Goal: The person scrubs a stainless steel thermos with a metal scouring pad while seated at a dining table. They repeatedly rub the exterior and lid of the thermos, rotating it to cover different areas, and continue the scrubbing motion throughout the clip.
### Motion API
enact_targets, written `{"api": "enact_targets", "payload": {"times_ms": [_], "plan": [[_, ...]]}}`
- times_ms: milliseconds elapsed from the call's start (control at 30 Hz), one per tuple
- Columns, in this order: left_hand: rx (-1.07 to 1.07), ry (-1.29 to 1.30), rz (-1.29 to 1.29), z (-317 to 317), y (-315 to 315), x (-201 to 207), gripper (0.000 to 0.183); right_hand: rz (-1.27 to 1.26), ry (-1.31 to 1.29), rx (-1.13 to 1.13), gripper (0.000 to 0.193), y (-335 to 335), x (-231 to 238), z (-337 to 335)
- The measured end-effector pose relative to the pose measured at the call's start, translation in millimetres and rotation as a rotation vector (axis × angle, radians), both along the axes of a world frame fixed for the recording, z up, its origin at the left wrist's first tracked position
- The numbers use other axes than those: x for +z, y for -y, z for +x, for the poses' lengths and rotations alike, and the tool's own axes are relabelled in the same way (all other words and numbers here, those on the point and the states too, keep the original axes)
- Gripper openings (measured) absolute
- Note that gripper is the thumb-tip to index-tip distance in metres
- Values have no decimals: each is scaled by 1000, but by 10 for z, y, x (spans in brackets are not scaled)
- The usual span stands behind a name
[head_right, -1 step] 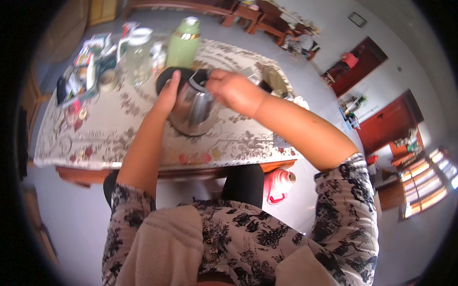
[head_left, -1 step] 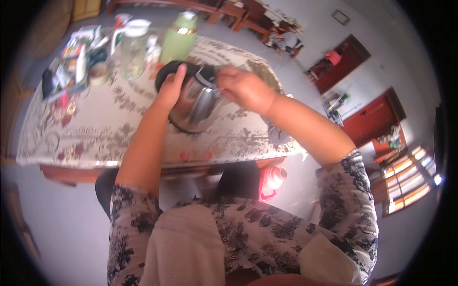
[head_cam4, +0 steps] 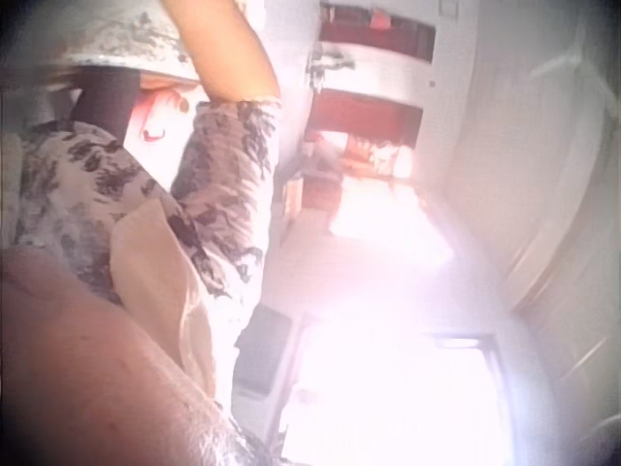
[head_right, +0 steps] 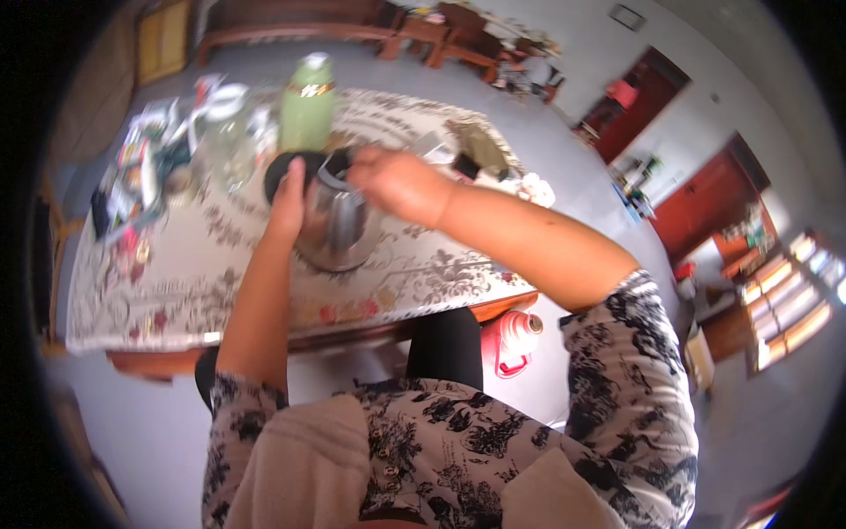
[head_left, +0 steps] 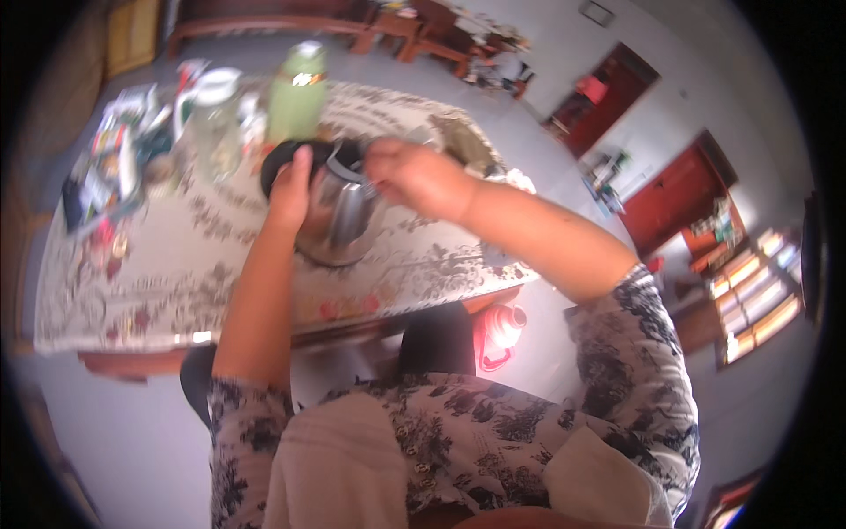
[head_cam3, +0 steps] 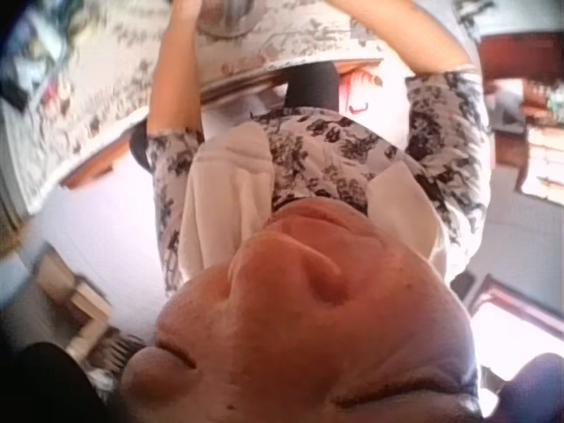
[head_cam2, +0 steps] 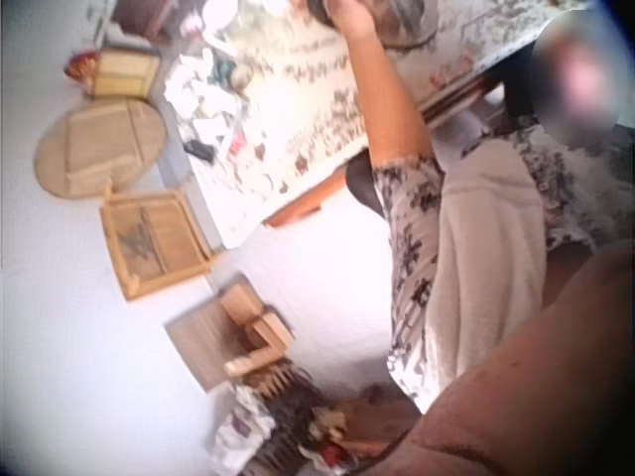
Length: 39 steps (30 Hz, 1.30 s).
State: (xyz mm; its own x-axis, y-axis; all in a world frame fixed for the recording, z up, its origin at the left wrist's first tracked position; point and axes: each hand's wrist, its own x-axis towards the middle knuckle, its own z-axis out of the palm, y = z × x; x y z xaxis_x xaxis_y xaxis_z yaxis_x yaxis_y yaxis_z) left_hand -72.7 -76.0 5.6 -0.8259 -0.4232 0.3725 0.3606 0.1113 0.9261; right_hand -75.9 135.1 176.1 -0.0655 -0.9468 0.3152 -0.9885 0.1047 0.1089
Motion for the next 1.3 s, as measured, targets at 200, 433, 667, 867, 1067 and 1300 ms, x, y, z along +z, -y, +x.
{"api": "enact_targets", "payload": {"times_ms": [200, 433, 667, 867, 1067, 1300], "plan": [[174, 26, 41, 123, -182, -18, 70, -184, 131, -103, 18, 8, -217, -8], [396, 33, -83, 559, -550, 221, 63, -149, 142, -81, 19, -31, -209, -34], [205, -33, 60, 694, -752, -63, 62, -299, 350, -208, 18, -94, -198, -10], [118, 79, 130, 796, -588, -129, 56, -522, 636, -7, 15, -309, -414, -8], [43, 135, 38, 786, -385, -136, 51, -492, 460, 35, 34, -369, -361, -79], [104, 21, 63, 694, -339, -296, 48, -296, 678, 11, 87, -138, -371, -221]]}}
